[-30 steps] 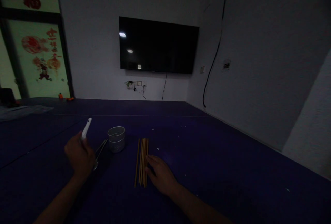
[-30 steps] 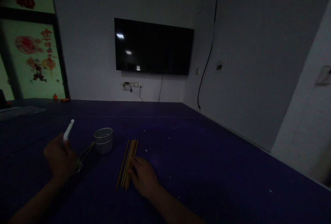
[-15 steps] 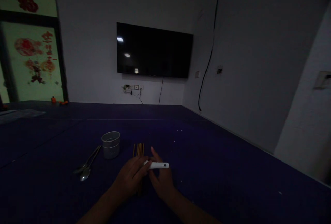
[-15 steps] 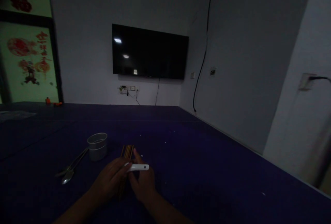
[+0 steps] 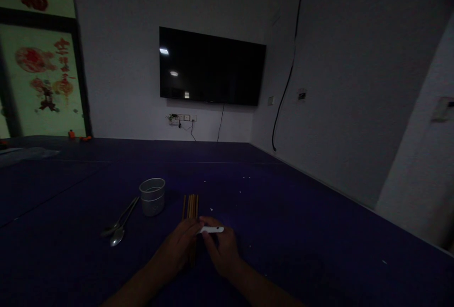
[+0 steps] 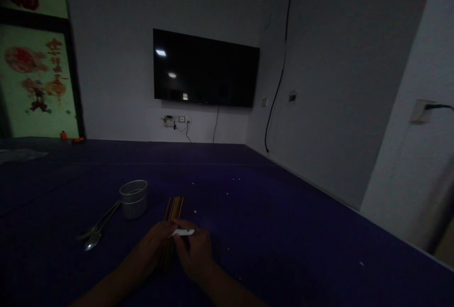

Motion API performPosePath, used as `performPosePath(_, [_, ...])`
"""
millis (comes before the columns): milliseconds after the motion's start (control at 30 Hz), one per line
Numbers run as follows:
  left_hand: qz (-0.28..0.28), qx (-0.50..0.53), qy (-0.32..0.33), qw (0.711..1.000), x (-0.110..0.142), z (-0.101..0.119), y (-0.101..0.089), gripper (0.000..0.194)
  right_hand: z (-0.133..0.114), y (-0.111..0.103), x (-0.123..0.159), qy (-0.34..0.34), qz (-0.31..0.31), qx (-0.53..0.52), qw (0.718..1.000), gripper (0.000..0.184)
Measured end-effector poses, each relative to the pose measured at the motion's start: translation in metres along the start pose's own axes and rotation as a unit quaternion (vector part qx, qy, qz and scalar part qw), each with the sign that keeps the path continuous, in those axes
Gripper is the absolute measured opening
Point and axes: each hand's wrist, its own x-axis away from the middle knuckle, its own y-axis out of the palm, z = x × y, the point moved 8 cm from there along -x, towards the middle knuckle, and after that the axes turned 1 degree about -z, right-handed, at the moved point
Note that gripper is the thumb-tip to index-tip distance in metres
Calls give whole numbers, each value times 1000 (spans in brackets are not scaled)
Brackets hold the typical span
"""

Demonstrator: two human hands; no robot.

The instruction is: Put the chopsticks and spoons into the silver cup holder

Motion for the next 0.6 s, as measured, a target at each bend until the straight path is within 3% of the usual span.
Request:
performPosePath(133, [-12,30,2,999,-5,4,-4,45,4,-5,-1,10,41,9,999,30])
performPosePath(333, [-35,-49,-82,995,-8,-7,-7,42,18,-11,-3,73,81,74,991,32])
performPosePath(600, [-153,-56,-83,983,-5,-11,11,34,37,-10,-4,171,51,172,969,33])
